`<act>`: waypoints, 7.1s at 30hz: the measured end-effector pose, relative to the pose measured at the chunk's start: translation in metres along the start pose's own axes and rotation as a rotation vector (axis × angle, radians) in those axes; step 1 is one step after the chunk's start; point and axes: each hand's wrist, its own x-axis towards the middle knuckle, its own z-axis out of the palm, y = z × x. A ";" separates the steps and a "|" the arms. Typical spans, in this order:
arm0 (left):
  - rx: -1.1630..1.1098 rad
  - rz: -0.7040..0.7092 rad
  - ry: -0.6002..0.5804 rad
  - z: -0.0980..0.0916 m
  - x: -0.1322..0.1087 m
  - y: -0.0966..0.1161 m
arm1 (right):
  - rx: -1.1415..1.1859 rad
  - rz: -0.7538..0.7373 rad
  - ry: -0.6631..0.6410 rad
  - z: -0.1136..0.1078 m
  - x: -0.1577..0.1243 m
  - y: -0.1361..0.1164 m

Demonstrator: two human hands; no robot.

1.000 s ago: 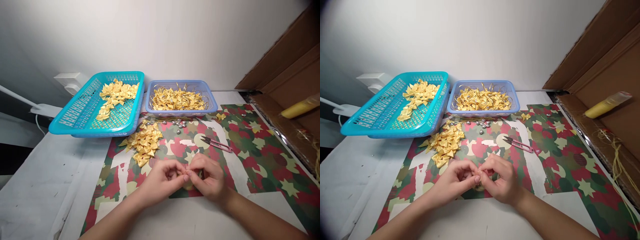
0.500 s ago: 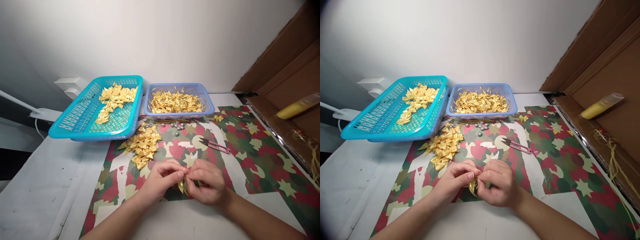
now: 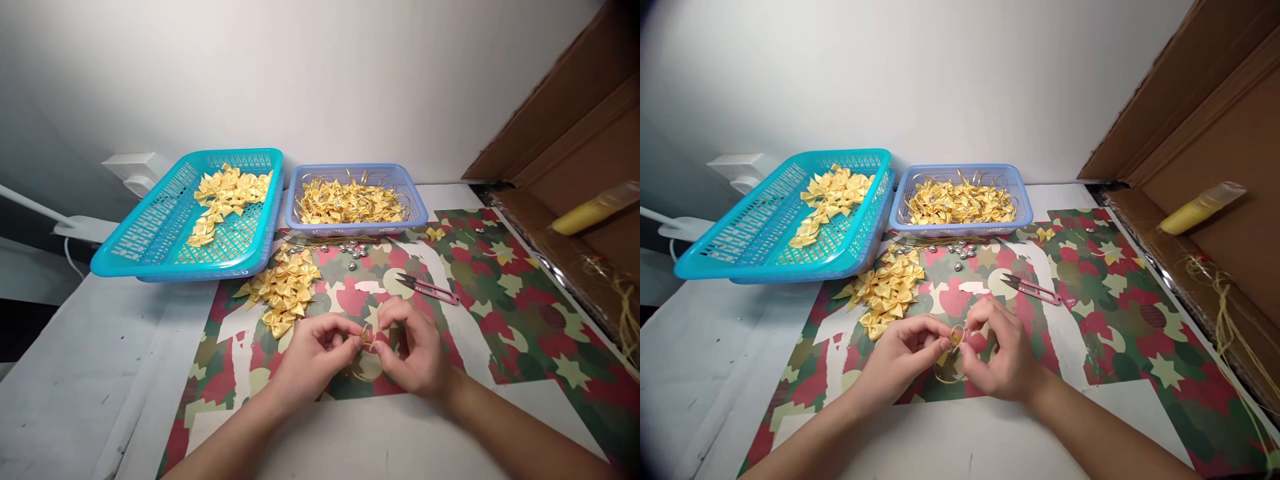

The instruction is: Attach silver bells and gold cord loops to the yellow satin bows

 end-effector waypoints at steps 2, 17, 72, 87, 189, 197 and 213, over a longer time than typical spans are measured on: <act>0.021 0.011 0.007 -0.001 -0.001 0.000 | -0.012 0.094 -0.063 -0.003 0.001 0.000; 0.510 0.321 -0.013 -0.006 -0.005 0.008 | -0.249 -0.203 -0.315 -0.013 0.010 -0.008; -0.415 -0.096 0.097 0.003 0.002 -0.008 | 0.096 0.282 0.026 0.022 -0.014 -0.027; 0.483 0.486 0.122 -0.003 -0.001 0.004 | -0.115 0.108 -0.124 0.002 -0.002 -0.025; 0.516 0.234 0.123 -0.001 0.006 0.007 | -0.120 0.186 -0.099 0.010 0.005 -0.009; 0.539 0.215 0.127 0.001 0.006 0.010 | -0.230 0.081 -0.114 0.007 0.004 -0.007; 0.572 0.152 0.059 0.000 0.008 0.012 | -0.328 -0.088 -0.121 0.009 0.003 -0.006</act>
